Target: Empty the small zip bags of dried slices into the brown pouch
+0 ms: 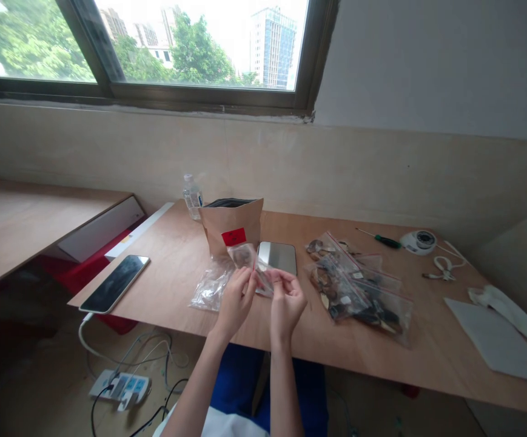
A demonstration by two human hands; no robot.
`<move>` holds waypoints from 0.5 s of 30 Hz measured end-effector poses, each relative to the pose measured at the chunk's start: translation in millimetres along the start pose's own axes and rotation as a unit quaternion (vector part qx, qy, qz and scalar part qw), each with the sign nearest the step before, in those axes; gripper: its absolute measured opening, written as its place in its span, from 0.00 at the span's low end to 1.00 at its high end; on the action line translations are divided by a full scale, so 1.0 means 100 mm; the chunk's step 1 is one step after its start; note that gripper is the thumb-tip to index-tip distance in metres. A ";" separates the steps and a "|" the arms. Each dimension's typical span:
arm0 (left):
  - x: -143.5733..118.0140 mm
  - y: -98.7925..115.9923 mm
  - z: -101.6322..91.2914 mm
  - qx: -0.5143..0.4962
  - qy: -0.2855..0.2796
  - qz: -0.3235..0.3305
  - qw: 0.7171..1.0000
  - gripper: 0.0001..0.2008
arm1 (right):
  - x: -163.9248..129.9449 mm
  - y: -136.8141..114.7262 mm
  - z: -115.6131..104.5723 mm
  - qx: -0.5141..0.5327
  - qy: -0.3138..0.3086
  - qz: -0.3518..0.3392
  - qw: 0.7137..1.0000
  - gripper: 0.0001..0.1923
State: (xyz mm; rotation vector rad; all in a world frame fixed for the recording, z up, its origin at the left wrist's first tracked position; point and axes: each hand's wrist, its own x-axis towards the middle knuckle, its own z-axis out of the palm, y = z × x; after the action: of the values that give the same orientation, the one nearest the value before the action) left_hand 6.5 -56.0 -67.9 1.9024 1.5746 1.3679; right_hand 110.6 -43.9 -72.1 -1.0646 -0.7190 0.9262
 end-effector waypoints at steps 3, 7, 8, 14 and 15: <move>-0.01 -0.05 -0.12 -0.002 0.009 -0.029 1.000 0.16 | 0.20 -0.03 -0.07 0.061 0.085 -0.012 0.994 0.12; -0.04 -0.05 -0.18 -0.088 -0.005 -0.038 0.995 0.15 | 0.32 -0.16 -0.04 0.063 0.037 -0.043 0.996 0.13; -0.05 -0.04 -0.15 -0.122 0.011 -0.044 0.992 0.15 | 0.32 -0.20 0.00 0.066 0.022 -0.049 0.996 0.13; -0.08 -0.10 0.10 -0.373 0.093 -0.192 0.903 0.20 | 0.30 -0.33 0.30 0.102 -0.080 0.031 0.991 0.16; -0.08 -0.12 0.13 -0.407 0.072 -0.207 0.887 0.22 | 0.32 -0.32 0.33 0.099 -0.106 0.054 0.988 0.16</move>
State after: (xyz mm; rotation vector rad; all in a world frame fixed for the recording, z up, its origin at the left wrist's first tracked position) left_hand 10.9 -55.3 -86.7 0.9233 1.0841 1.6244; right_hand 105.4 -8.7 -29.0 -0.8446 -0.7315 1.1921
